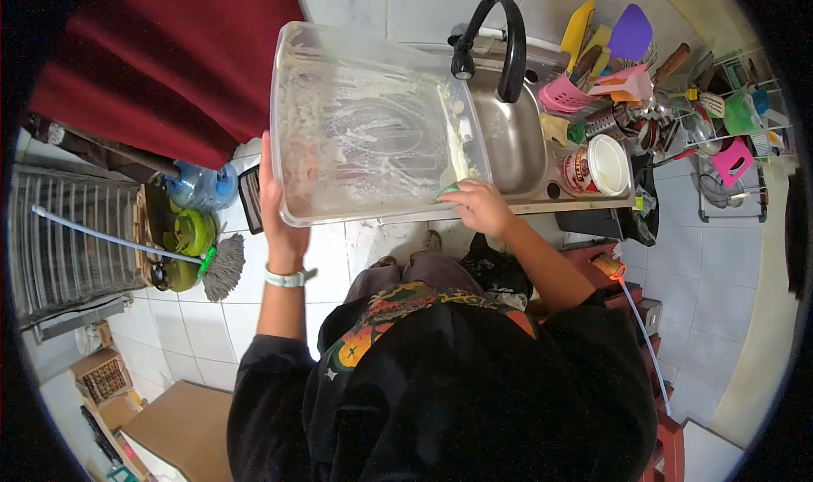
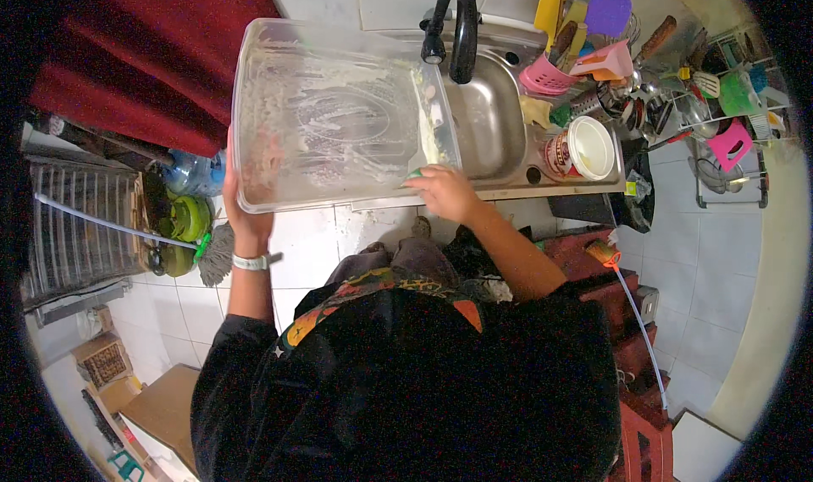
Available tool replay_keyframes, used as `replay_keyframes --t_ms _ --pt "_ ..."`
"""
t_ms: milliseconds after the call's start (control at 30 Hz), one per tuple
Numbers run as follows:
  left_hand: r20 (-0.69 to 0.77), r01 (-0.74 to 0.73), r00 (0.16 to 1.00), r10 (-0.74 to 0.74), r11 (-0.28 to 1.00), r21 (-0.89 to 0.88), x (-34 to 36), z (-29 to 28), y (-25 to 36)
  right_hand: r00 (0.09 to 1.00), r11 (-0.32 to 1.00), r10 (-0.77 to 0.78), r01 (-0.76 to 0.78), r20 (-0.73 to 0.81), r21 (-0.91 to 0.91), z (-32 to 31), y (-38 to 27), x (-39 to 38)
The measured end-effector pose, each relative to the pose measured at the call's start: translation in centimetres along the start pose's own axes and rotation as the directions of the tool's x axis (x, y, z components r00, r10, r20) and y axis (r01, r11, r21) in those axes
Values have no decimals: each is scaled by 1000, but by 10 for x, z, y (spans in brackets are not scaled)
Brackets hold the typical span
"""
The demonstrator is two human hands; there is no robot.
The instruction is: The person washes a plastic container by hand using a sponge and water at a sink.
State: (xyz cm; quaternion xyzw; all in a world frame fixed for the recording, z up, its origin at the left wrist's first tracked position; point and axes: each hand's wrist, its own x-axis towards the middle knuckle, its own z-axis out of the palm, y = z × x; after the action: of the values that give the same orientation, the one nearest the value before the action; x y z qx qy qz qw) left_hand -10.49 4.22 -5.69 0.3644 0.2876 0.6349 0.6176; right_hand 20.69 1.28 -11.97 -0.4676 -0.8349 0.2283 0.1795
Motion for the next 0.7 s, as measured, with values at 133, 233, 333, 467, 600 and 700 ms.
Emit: replay_keyframes --t_ms 133,233,333,467,600,700 --pt "-134 -76 990 36 950 -302 -33 8 -62 988 952 -66 104 -142 287 18 -29 9" --pt "-208 -123 965 159 977 175 -35 36 -103 997 935 31 -5 -68 356 28 -64 31" --pt "-331 -169 918 217 971 169 -10 51 -101 983 874 171 -119 -69 471 45 -75 40" --pt "-401 -78 894 202 950 304 2 32 -93 991 888 124 -135 55 440 59 -82 26" --pt "-396 -74 901 176 962 261 11 25 -96 967 969 -245 247 72 -16 72 -42 12" --pt "-425 -87 898 114 993 82 16 25 -93 961 974 -189 210 201 -88 32 -10 23"
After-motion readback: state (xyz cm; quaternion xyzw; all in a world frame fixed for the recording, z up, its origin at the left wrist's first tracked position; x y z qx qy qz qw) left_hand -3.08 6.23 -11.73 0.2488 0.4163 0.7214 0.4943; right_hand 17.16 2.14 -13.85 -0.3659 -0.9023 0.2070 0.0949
